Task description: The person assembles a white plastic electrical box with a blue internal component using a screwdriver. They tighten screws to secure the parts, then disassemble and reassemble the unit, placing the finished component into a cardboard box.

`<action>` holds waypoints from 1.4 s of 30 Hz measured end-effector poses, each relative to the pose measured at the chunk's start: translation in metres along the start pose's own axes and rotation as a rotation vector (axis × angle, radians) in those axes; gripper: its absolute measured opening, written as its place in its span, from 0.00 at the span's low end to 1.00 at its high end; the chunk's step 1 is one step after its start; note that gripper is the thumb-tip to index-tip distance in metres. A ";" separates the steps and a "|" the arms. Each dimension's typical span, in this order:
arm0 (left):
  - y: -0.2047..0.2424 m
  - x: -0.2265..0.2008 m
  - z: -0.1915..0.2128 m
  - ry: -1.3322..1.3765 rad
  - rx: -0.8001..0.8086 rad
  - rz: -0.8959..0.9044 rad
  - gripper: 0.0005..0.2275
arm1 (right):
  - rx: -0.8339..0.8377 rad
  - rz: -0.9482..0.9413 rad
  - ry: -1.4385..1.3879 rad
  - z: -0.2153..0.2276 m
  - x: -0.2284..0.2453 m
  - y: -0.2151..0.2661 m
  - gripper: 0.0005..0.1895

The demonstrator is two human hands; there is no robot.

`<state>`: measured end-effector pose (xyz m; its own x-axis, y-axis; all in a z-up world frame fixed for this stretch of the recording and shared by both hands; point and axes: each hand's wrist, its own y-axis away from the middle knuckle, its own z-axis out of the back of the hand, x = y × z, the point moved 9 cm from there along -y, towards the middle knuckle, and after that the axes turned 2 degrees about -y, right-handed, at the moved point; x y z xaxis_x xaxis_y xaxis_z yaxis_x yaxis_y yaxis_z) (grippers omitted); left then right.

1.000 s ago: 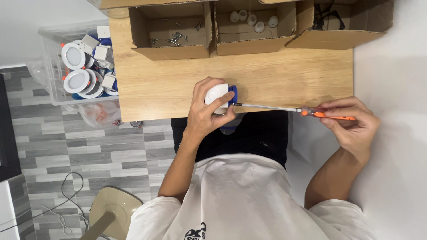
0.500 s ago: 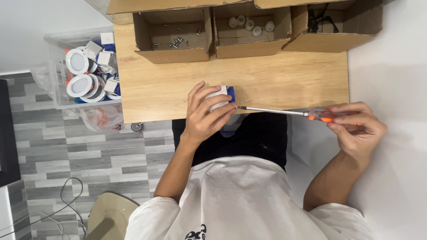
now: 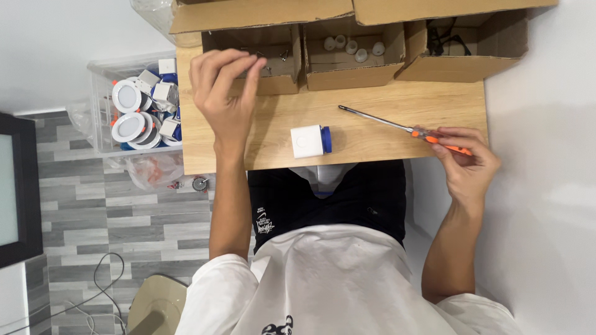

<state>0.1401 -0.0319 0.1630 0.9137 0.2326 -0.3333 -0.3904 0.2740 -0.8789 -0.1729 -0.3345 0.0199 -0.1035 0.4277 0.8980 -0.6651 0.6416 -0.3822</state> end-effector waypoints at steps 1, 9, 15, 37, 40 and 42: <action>-0.001 -0.014 0.007 0.003 0.002 -0.001 0.05 | -0.003 -0.002 0.001 -0.002 0.001 -0.001 0.09; -0.040 -0.190 0.075 0.444 -0.572 0.702 0.20 | 0.061 0.060 0.022 -0.026 0.005 -0.008 0.07; -0.064 -0.202 0.072 1.091 0.393 0.438 0.27 | 0.076 0.069 0.132 -0.033 0.008 -0.010 0.07; -0.041 -0.197 0.060 1.206 0.672 0.533 0.09 | 0.111 0.030 0.116 -0.034 0.002 -0.012 0.09; -0.041 -0.209 0.071 1.485 0.709 0.265 0.20 | 0.115 0.071 0.148 -0.036 0.008 -0.010 0.09; -0.041 -0.205 0.073 1.173 0.739 0.348 0.18 | 0.130 0.066 0.170 -0.038 0.008 -0.009 0.09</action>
<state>-0.0395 -0.0227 0.2920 0.1820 -0.4049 -0.8961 -0.2452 0.8638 -0.4401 -0.1396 -0.3134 0.0220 -0.0316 0.5743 0.8180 -0.7518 0.5257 -0.3981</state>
